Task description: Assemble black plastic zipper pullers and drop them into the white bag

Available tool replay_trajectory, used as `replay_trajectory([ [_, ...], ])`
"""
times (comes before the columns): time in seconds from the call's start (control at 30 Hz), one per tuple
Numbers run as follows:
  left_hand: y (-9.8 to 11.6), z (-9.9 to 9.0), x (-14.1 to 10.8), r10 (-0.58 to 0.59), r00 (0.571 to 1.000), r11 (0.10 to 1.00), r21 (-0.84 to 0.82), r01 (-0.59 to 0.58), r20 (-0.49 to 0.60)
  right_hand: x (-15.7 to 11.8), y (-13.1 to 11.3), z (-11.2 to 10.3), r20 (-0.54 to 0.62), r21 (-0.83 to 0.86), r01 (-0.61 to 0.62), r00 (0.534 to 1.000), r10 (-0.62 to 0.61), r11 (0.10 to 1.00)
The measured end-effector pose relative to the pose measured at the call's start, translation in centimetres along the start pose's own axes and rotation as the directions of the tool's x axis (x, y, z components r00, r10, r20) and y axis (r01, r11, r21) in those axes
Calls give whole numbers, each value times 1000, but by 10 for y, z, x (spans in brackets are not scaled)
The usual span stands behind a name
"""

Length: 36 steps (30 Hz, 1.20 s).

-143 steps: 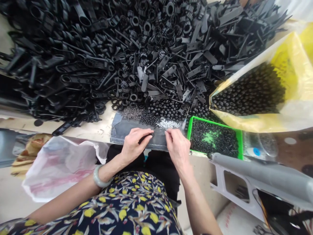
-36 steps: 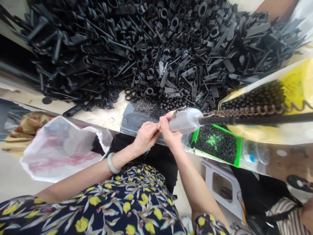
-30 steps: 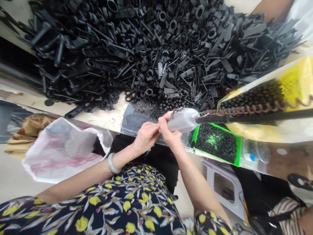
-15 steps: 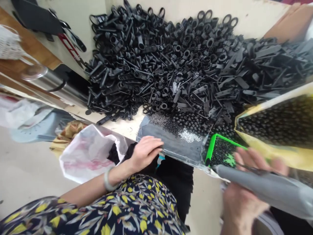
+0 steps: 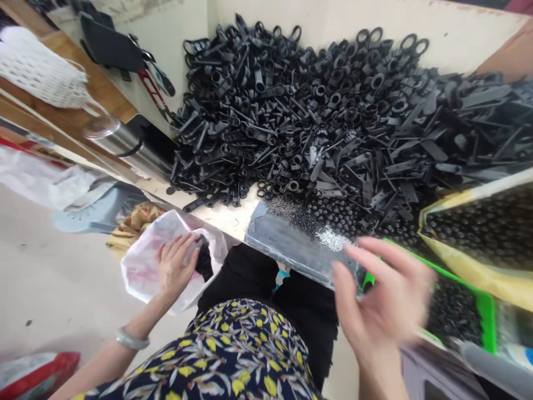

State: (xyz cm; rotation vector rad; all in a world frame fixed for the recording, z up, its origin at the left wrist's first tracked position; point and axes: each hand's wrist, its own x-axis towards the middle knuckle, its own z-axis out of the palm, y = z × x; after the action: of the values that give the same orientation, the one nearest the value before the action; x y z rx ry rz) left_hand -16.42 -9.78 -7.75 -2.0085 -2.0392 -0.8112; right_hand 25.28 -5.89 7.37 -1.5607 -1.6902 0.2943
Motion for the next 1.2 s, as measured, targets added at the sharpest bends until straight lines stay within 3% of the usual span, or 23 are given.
replay_trajectory([
  [0.13, 54, 6, 51, 105, 994, 992, -73, -107, -29, 33, 2, 81, 189, -43, 269, 948, -256, 962],
  [0.23, 88, 12, 95, 227, 970, 949, -203, -241, -88, 45, 2, 131, 273, -258, 315, 931, -244, 913],
  [0.37, 118, 27, 129, 330, 944, 904, -291, -314, 8, 47, 1, 158, 273, -440, 283, 946, -173, 852],
  [0.5, 133, 47, 132, 382, 916, 856, -422, -300, 124, 47, -2, 161, 276, -459, 256, 951, -138, 851],
  [0.67, 144, 62, 130, 399, 895, 859, -423, -289, 199, 41, -1, 151, 331, -428, 290, 932, -150, 856],
  [0.87, 149, 61, 131, 521, 825, 823, -388, -416, 220, 17, 14, 121, 369, -333, 337, 906, -207, 881],
  [0.93, 150, 59, 130, 513, 829, 826, -392, -405, 224, 13, 22, 106, 313, -292, 301, 927, -207, 908],
  [1.07, 153, 54, 126, 493, 828, 828, -436, -352, 267, 15, 37, 82, 143, -290, 130, 985, -91, 948],
  [1.2, 159, 49, 122, 482, 804, 845, -427, -321, 349, 23, 38, 86, 224, -327, 165, 970, -93, 931],
])
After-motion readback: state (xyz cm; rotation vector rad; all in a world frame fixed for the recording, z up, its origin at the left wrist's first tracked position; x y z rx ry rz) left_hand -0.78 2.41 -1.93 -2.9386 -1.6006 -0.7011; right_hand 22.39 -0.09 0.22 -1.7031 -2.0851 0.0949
